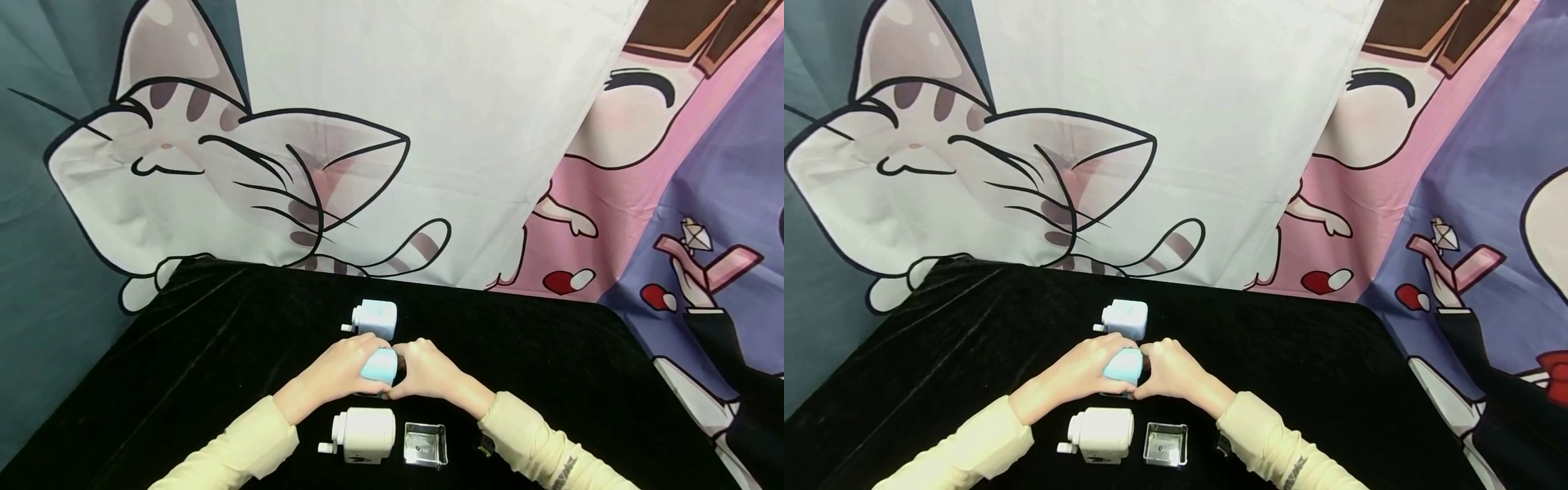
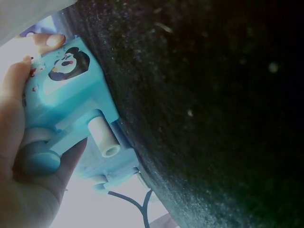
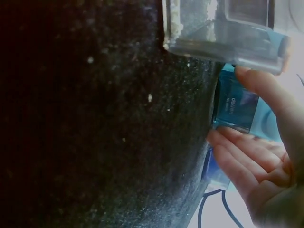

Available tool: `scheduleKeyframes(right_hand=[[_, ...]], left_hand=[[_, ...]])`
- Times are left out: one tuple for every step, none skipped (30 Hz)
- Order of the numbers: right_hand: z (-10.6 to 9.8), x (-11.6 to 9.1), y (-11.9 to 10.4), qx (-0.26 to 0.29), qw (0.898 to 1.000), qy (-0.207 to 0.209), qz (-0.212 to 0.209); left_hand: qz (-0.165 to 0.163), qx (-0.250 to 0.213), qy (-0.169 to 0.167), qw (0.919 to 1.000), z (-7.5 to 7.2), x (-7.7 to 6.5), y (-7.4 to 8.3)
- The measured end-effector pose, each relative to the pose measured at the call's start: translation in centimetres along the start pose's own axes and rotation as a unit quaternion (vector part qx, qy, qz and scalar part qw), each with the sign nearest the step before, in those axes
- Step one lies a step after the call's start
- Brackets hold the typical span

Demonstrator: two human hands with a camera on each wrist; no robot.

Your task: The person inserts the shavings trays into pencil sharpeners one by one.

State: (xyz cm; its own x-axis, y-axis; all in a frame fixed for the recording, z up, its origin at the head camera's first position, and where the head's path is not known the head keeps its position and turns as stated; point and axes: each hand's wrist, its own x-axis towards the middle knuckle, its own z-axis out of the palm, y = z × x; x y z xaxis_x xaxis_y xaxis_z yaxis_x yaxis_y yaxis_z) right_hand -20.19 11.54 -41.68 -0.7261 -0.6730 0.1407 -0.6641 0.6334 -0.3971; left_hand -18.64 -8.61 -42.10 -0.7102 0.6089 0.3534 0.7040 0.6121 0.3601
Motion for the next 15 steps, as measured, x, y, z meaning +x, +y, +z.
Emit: scheduleKeyframes(right_hand=[[0.04, -0.02, 0.04, 0.004, 1.0, -0.001, 0.001], [0.06, -0.05, 0.05, 0.005, 1.0, -0.002, 0.003], [0.08, -0.05, 0.06, 0.006, 1.0, -0.003, 0.005], [0.09, -0.07, 0.07, 0.005, 1.0, -0.003, 0.005], [0.1, -0.07, 0.08, 0.003, 1.0, -0.004, 0.006], [0.11, -0.08, 0.08, 0.001, 1.0, -0.004, 0.006], [0.1, -0.09, 0.07, -0.001, 1.0, -0.005, 0.005], [0.07, -0.12, 0.04, -0.004, 1.0, -0.005, 0.005], [0.05, -0.14, 0.03, -0.005, 1.0, -0.005, 0.005], [0.06, -0.16, 0.05, -0.006, 1.0, -0.005, 0.004], [0.04, -0.19, 0.04, -0.007, 1.0, -0.005, 0.003], [0.02, -0.22, 0.02, -0.008, 1.0, -0.005, 0.002], [0.01, -0.24, 0.01, -0.008, 1.0, -0.005, 0.001], [-0.01, -0.25, -0.01, -0.007, 1.0, -0.005, 0.001], [0.0, -0.26, -0.01, -0.005, 1.0, -0.006, 0.001]], left_hand=[[-0.001, -0.001, -0.001, 1.0, -0.02, 0.01, 0.01], [-0.002, -0.002, -0.002, 1.0, -0.03, 0.02, 0.01], [-0.004, -0.003, -0.004, 1.0, -0.03, 0.03, 0.02], [-0.006, -0.004, -0.005, 1.0, -0.03, 0.03, 0.03], [-0.008, -0.006, -0.007, 0.9999, -0.03, 0.03, 0.03], [-0.009, -0.007, -0.009, 0.9999, -0.05, 0.02, 0.04], [-0.012, -0.01, -0.01, 0.9998, -0.07, 0.01, 0.05], [-0.013, -0.012, -0.011, 0.9998, -0.08, 0.0, 0.06], [-0.014, -0.013, -0.012, 0.9997, -0.1, 0.0, 0.06], [-0.014, -0.015, -0.013, 0.9997, -0.11, 0.0, 0.06], [-0.013, -0.014, -0.014, 0.9997, -0.12, 0.0, 0.05], [-0.013, -0.014, -0.015, 0.9997, -0.14, 0.0, 0.05], [-0.013, -0.014, -0.016, 0.9997, -0.16, 0.0, 0.03], [-0.013, -0.013, -0.018, 0.9997, -0.17, 0.0, 0.01], [-0.014, -0.012, -0.021, 0.9996, -0.18, 0.0, -0.01]])
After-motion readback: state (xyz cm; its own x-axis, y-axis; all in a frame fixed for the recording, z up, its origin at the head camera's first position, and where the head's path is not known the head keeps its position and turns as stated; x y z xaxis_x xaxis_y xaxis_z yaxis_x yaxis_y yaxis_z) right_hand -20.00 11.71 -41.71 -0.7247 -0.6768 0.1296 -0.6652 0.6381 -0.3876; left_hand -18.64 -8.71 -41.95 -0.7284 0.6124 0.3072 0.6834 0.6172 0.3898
